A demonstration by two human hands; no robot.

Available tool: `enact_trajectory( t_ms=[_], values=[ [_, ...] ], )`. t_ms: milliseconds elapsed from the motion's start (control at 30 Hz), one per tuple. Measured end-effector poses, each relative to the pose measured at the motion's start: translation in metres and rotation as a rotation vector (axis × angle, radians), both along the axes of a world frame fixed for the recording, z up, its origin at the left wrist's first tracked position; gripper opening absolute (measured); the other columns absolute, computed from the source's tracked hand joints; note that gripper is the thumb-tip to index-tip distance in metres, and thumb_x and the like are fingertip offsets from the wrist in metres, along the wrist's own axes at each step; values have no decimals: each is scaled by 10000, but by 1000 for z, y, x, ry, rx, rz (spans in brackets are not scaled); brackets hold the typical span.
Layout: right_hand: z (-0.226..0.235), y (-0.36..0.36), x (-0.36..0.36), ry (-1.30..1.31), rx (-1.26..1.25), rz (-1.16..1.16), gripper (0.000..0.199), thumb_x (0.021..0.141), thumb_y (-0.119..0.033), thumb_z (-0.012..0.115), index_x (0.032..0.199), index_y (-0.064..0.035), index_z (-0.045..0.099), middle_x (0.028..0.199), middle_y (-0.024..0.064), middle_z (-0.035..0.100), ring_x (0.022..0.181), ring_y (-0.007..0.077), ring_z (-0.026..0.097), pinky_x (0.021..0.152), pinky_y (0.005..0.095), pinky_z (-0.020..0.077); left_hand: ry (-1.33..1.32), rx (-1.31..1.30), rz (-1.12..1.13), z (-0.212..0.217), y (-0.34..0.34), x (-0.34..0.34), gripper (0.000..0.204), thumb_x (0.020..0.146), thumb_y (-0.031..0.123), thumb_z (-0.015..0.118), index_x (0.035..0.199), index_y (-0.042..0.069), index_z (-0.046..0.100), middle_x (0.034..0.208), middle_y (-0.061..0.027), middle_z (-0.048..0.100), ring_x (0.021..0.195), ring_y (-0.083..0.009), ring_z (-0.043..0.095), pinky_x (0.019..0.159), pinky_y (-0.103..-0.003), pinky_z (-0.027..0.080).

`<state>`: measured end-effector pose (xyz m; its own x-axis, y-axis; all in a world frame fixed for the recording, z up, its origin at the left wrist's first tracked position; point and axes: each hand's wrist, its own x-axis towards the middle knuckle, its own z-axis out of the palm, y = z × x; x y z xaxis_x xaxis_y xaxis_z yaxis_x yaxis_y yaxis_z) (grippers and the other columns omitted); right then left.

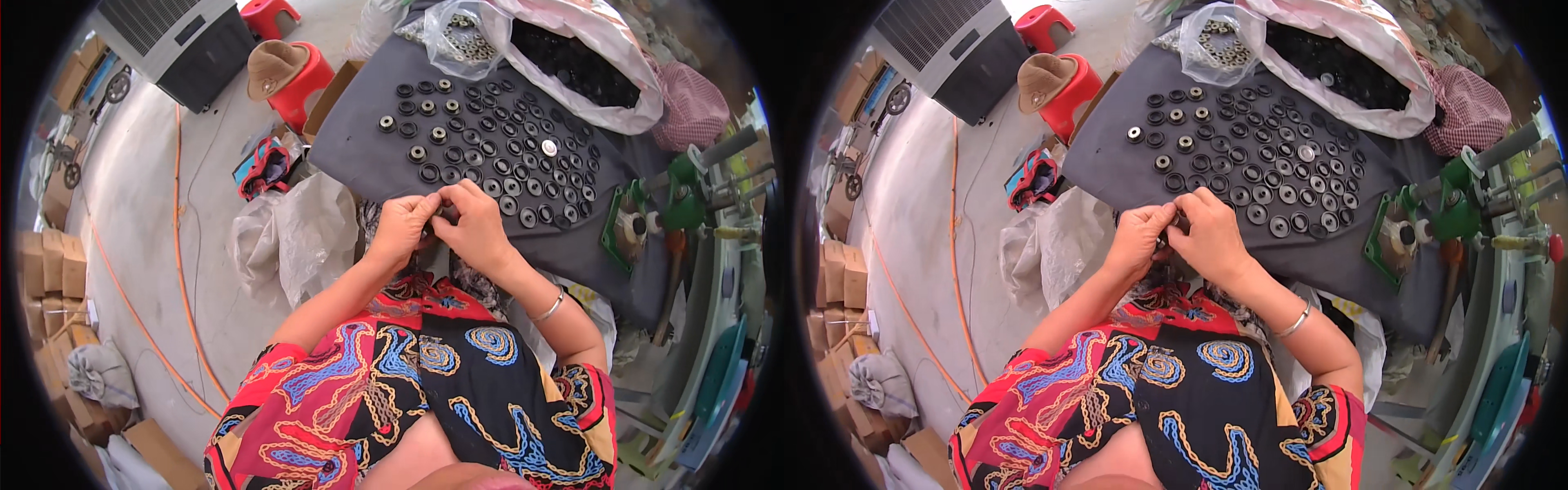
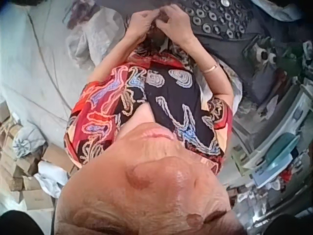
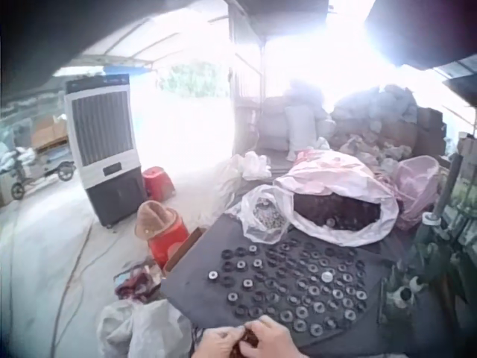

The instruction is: The person takes plastic caps from a bag, arranges them across the work surface, and inserts metal bearings into the center of each cap by hand.

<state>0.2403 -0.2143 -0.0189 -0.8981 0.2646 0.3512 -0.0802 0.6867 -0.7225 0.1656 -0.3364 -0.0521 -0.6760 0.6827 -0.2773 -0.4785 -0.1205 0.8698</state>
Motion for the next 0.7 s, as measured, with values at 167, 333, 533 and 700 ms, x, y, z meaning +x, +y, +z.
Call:
enact_trajectory(
  t_ms=[167,333,533,700],
  values=[
    [6,4,-5,-43,-42,18,226,690,-19,648,914,2,619,792,111,557,648,262,587,571,334,474,140,-54,-35,6,4,-10,301,928,276,620,745,39,656,617,21,554,483,-32,431,393,-200,291],
    [7,4,-11,73,-74,24,269,690,23,648,957,-7,631,808,110,570,648,257,599,583,331,489,243,-2,-16,3,7,-17,278,929,258,620,764,38,660,611,32,543,494,-24,426,409,-191,277],
    [12,14,-17,7,50,16,210,701,-5,665,908,-14,635,799,123,572,689,277,614,610,349,505,53,32,-16,11,10,-15,252,934,234,609,810,25,674,615,45,534,507,-26,430,431,-196,304],
    [20,55,-34,57,204,-35,181,707,-55,672,885,-26,662,803,128,601,716,278,621,639,354,511,-138,172,-12,13,6,-21,272,955,244,555,960,-17,631,687,-30,583,504,-94,514,392,-192,326]
  ],
)
